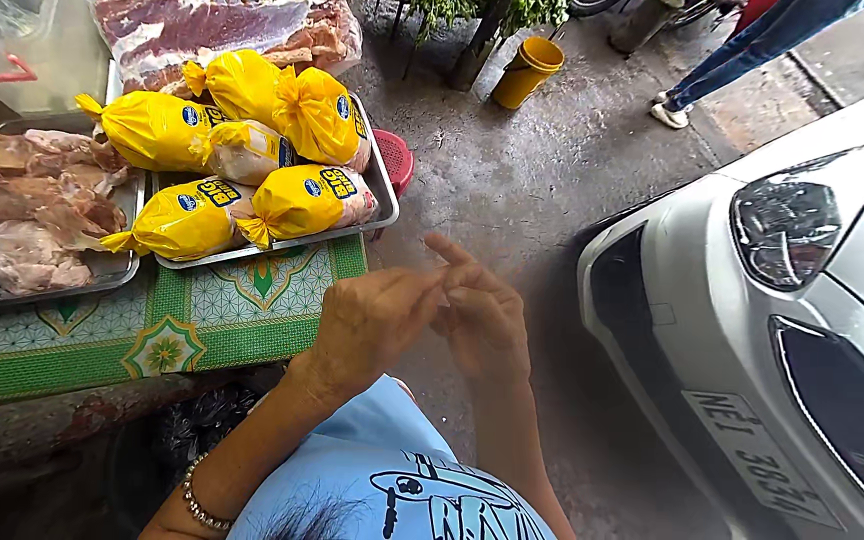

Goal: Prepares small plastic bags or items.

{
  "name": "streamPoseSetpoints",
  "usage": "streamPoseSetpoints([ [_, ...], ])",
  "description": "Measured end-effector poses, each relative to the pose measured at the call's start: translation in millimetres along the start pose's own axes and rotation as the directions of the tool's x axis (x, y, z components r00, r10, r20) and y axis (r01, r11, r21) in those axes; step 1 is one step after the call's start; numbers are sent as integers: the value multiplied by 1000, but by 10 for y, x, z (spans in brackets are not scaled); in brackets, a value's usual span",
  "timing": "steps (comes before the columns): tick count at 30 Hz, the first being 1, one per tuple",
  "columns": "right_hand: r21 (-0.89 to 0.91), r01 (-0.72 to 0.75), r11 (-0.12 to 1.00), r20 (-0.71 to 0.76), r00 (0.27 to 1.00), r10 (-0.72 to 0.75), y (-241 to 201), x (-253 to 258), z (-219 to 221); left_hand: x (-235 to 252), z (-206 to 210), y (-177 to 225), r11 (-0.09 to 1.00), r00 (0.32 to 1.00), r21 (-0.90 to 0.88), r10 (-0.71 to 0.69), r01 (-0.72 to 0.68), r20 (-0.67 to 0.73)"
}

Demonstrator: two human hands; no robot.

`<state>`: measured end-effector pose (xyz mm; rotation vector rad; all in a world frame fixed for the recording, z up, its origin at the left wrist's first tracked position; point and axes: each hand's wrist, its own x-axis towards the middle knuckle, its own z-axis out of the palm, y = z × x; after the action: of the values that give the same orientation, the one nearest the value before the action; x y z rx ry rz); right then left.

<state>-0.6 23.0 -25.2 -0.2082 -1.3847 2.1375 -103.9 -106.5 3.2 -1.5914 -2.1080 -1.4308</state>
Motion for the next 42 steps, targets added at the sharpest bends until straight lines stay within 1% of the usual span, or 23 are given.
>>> streamPoseSetpoints([
  [4,-180,63,982,0,998,-64,23,1,-4,-12,2,-36,999,1000,37,13,-13,-1],
  [8,-335,123,934,53,992,-112,-5,9,-19,-1,-13,-62,1000,1000,22,8,-9,9],
  [11,-356,147,923,88,988,-124,-53,23,-32,23,-9,-49,1000,1000,10,28,-28,-12],
  [14,-264,146,954,78,988,-130,-49,31,-32,33,28,-37,998,999,-52,17,-20,-43],
  [18,-59,104,993,-27,994,-105,47,25,6,35,145,-67,991,995,-130,-50,39,-85],
  [21,131,-12,991,-148,989,31,176,11,35,47,222,-122,990,993,-107,-95,87,-69],
  [23,268,-77,960,-206,969,135,231,15,47,38,278,-181,991,992,-55,-120,118,-44],
  [25,324,-73,943,-226,962,152,230,35,3,-1,329,-262,990,990,24,-141,142,-26],
  [27,339,-73,938,-196,969,147,169,54,-57,-45,338,-319,984,988,89,-154,152,7],
  [30,442,-137,886,-45,984,174,103,68,-150,-66,326,-300,980,986,129,-158,149,58],
  [32,487,-198,851,51,979,199,109,82,-180,-61,327,-279,981,988,138,-142,133,59],
  [34,538,-248,806,111,968,224,135,88,-186,-64,328,-272,983,992,142,-121,115,32],
  [38,543,-293,787,162,956,244,161,108,-171,-63,325,-259,990,993,101,-87,94,-75],
  [39,543,-295,786,162,956,246,168,109,-159,-59,303,-243,993,993,69,-94,100,-74],
  [42,532,-278,800,100,959,267,180,101,-88,-29,254,-195,996,995,4,-92,92,-41],
])
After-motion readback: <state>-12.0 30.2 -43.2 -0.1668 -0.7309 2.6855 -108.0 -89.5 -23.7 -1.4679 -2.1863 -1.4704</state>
